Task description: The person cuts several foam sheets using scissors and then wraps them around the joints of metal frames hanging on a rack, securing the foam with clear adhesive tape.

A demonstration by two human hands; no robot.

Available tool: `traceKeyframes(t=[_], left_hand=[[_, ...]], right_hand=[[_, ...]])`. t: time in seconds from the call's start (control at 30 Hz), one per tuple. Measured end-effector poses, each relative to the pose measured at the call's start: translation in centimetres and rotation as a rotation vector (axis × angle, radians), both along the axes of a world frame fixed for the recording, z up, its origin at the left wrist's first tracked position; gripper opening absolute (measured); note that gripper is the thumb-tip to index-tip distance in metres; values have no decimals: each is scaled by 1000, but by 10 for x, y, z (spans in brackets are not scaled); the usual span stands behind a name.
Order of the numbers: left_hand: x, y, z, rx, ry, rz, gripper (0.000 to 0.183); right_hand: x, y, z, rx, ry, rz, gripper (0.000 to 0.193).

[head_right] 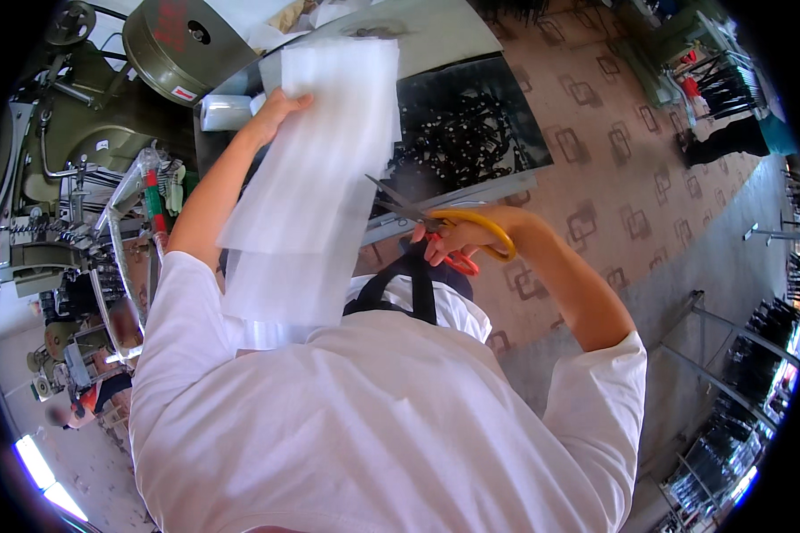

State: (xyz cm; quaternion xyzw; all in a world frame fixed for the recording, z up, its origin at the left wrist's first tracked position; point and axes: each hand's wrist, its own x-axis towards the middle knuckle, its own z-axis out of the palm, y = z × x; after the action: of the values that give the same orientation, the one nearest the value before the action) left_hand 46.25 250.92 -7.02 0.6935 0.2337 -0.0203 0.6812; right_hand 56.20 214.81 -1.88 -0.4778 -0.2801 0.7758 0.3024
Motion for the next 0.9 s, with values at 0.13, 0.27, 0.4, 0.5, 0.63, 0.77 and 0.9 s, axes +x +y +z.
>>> traceKeyframes(t=[0.13, 0.27, 0.4, 0.5, 0.63, 0.77, 0.9], left_hand=[[6, -2, -1, 32, -67, -26, 45], [13, -8, -7, 54, -103, -30, 46], [17, -17, 2, 54, -127, -27, 45], [16, -15, 4, 55, -131, -26, 44], [15, -10, 7, -16, -120, -30, 39], [13, -9, 5, -5, -97, 18, 40], [12, -8, 5, -18, -129, 66, 40]], right_hand=[[1, 18, 1, -86, -44, 50, 38], [0, 41, -6, -29, -238, 122, 32], [-3, 59, 0, 13, -355, 191, 28], [-3, 65, -6, -12, -336, 160, 20], [-5, 68, -11, 86, -505, 154, 22], [-14, 69, 0, 81, -649, 156, 17], [-7, 65, -9, 147, -527, 209, 15]])
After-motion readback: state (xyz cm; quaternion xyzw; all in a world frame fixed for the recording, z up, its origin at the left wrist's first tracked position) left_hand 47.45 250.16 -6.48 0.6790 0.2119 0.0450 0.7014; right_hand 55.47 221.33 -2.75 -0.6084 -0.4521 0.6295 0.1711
